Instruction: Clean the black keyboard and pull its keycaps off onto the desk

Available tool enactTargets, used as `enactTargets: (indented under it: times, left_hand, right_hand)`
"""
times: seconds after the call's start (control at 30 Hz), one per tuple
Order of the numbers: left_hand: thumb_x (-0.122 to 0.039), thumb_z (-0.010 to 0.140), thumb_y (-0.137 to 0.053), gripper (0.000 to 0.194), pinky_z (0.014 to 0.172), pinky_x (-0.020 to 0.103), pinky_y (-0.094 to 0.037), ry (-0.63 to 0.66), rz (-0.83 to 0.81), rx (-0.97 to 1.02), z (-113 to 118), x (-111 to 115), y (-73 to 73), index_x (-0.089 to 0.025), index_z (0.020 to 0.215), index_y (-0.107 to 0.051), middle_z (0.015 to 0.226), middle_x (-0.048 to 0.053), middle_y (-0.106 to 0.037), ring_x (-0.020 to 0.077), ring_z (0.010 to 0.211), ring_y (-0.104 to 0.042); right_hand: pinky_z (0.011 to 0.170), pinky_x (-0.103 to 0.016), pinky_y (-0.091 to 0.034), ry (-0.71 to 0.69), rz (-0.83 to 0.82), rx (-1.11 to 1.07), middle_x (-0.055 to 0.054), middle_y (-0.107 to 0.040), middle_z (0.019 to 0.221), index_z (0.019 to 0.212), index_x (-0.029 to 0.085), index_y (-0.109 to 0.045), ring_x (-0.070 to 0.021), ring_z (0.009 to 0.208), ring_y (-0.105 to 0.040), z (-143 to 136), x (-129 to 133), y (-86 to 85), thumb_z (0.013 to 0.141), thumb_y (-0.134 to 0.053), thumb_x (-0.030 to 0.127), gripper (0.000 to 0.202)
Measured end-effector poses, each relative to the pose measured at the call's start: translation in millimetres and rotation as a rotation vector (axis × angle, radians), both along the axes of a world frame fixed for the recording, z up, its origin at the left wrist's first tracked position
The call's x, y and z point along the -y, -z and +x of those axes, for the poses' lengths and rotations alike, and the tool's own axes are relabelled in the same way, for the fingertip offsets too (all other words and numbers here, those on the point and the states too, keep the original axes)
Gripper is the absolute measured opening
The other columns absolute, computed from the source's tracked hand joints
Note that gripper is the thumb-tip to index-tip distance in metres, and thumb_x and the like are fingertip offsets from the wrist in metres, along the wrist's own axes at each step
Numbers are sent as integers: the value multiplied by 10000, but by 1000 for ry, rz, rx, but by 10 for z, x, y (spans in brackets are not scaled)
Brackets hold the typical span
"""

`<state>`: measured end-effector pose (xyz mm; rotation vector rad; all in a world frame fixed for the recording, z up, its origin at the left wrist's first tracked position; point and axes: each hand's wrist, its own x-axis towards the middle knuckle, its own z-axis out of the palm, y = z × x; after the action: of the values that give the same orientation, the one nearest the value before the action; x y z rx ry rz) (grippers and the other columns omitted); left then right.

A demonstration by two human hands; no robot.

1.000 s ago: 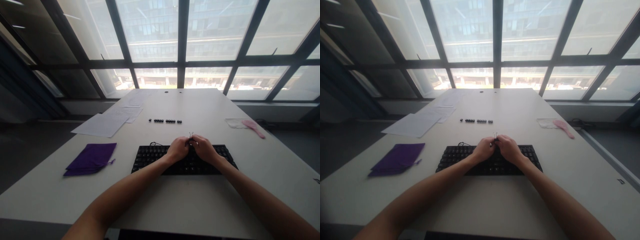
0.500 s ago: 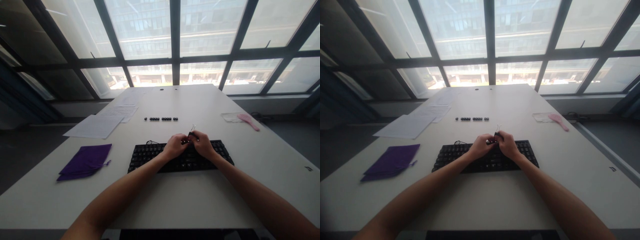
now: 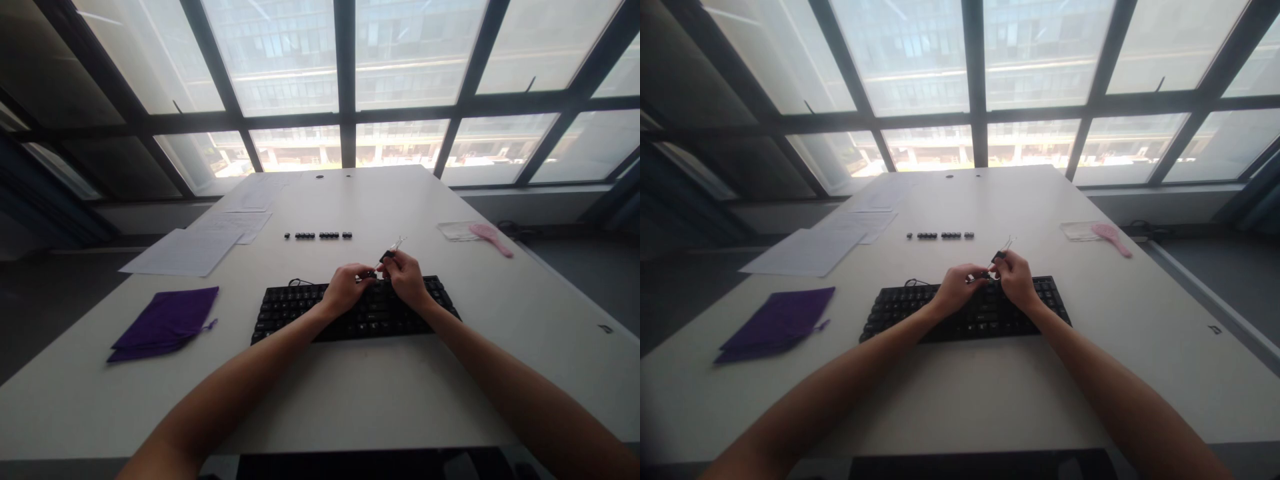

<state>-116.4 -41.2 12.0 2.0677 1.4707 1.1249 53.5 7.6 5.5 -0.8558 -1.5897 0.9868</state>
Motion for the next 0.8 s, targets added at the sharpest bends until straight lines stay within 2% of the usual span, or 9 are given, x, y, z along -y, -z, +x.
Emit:
enactTargets:
  times: [0.2,0.33,0.5,0.63,0.8]
  left_hand:
    - [-267,828,-752,264,785,286,-538,6,34,26,-10,1,4,-219,1088,-752,930,40,-719,167,836,-664]
    - [-179,832,-712,212,779,279,-543,-11,47,59,4,9,-11,-206,1040,-750,967,42,-697,148,814,-653]
    - [-95,814,-679,328,799,291,-537,-14,58,71,27,36,-52,-208,1121,-688,957,24,-711,148,825,-638]
    - [-63,813,-656,329,835,301,-521,17,87,24,33,48,-65,-233,1094,-674,1000,10,-718,155,878,-618]
    - [-43,830,-622,382,850,305,-516,6,117,22,48,65,-49,-232,1162,-600,1005,11,-698,148,863,-614]
  right_hand:
    - [594,-282,-467,4,63,22,-30,-690,733,805,199,-598,-160,620,-595,-10,54,-5,917,-568,374,209]
    - [626,-294,-477,9,83,70,-38,-701,766,831,200,-609,-175,661,-613,-11,94,-15,923,-552,381,210]
    - [682,-307,-487,28,125,116,-41,-699,795,853,206,-602,-190,722,-635,-21,118,-25,934,-516,332,173]
    - [705,-300,-471,38,184,173,-31,-686,787,848,212,-589,-187,747,-641,-23,139,-51,949,-489,298,166]
    - [661,-289,-465,46,118,150,-20,-693,751,894,217,-571,-182,679,-655,-22,130,-46,962,-498,343,161]
